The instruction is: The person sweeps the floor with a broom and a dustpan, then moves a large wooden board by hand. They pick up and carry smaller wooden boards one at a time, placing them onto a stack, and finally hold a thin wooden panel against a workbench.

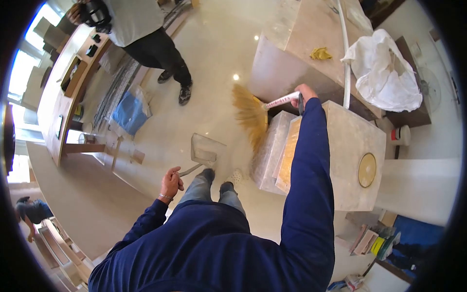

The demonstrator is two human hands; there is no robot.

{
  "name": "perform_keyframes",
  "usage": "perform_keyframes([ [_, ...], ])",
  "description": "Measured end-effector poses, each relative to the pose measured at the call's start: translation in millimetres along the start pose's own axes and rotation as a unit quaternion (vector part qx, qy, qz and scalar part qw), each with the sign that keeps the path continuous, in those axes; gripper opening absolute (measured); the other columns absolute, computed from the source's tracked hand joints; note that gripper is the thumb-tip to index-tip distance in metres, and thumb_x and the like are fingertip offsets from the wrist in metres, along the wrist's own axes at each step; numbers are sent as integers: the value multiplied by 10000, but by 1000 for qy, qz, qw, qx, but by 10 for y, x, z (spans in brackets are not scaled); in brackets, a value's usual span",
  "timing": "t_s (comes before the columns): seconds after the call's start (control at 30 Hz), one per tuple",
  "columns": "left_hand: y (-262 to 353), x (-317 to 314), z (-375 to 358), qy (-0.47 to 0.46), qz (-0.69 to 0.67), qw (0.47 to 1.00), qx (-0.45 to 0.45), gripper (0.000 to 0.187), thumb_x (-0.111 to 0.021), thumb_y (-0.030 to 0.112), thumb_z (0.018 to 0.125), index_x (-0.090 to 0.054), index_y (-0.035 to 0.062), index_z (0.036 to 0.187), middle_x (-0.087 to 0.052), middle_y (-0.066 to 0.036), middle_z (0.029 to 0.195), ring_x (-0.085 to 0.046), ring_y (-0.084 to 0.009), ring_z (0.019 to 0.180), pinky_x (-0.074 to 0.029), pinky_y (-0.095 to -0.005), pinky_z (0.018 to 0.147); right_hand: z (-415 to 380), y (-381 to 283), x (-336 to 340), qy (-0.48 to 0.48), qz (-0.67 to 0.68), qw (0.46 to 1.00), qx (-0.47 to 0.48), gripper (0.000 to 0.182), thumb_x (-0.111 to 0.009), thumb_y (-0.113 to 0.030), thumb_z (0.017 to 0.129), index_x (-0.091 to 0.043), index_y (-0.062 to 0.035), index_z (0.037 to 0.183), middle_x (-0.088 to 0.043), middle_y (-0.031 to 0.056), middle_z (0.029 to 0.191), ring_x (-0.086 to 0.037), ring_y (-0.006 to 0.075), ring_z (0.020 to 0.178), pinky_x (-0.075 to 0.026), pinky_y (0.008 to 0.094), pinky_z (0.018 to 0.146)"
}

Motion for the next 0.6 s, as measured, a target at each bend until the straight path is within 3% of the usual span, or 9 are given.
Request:
perform_keyframes([
  [0.07, -17, -202, 345, -45, 14, 999, -1, 302, -361, 160, 894, -510, 3, 1105, -526, -69, 534, -512, -137, 408, -431, -263, 411, 78, 0, 160, 33, 47, 997, 46, 239, -467, -179, 791, -457, 38, 891, -533, 180, 723, -534, 195, 502, -480, 287, 414],
  [0.13, -9, -411, 711, -78, 19, 997, -3, 293, -370, 155, 888, -520, 12, 1096, -533, -72, 541, -513, -140, 408, -428, -273, 409, -28, -102, 394, 145, 51, 944, 291, 316, -469, -261, 849, -481, 1, 1027, -526, 126, 883, -591, 230, 679, -515, 338, 537],
  [0.2, 85, -702, 1039, -142, 58, 988, -10, 282, -385, 154, 877, -536, 26, 1077, -533, -71, 541, -519, -149, 408, -429, -278, 409, -465, 37, 342, 289, 92, 926, 225, 371, -470, -306, 866, -467, 3, 1072, -504, 107, 925, -594, 228, 752, -511, 328, 601],
  [0.23, 73, -821, 1182, -155, 54, 986, -5, 282, -385, 154, 877, -536, 26, 1077, -533, -71, 541, -519, -149, 408, -429, -278, 409, -592, 198, 261, 270, 112, 924, 246, 242, -442, -283, 888, -520, -54, 892, -523, 67, 759, -564, 176, 610, -480, 276, 531],
  [0.27, 79, -963, 1371, -173, 87, 981, -3, 280, -391, 160, 870, -543, 34, 1069, -535, -73, 540, -525, -153, 410, -433, -286, 411, -574, 361, 289, 218, -105, 915, 322, 254, -481, -291, 859, -495, -58, 760, -417, 31, 576, -449, 139, 492, -445, 297, 540],
  [0.33, 96, -1207, 1685, -193, 118, 974, 3, 278, -397, 166, 864, -549, 42, 1061, -538, -75, 540, -531, -157, 412, -438, -293, 413, -993, 901, -75, 228, 141, 936, 229, 278, -464, -231, 863, -447, -90, 625, -346, -4, 500, -369, 111, 427, -400, 275, 491],
  [0.47, -9, -1632, 2189, -245, 122, 962, 11, 266, -456, 186, 828, -560, 83, 1051, -582, -105, 612, -589, -219, 511, -484, -349, 506, -1295, 2273, -376, 157, 47, 977, 138, 200, -465, -200, 885, -532, -59, 760, -507, 24, 617, -482, 105, 516, -443, 249, 514],
  [0.5, -58, -1732, 2319, -235, 206, 947, -75, 269, -489, 182, 806, -562, 100, 1052, -595, -110, 661, -601, -251, 583, -490, -372, 557, -1409, 2495, -470, 191, 57, 979, 53, 152, -494, -194, 875, -545, -54, 849, -539, 37, 673, -508, 106, 540, -454, 244, 528],
  [0.6, -133, -1904, 2461, -239, 286, 911, -177, 332, -567, 163, 739, -553, 142, 1070, -619, -119, 789, -600, -322, 769, -480, -430, 688, -1368, 2228, -501, 225, 32, 974, 9, 237, -547, -191, 851, -535, -35, 1029, -580, 64, 754, -563, 140, 605, -477, 249, 565],
])
Point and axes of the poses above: each hand's wrist, its own z-axis towards the middle knuckle, its own x-axis out of the back of the hand, y = z × x, the point moved 7 cm from there along z, towards the middle knuckle
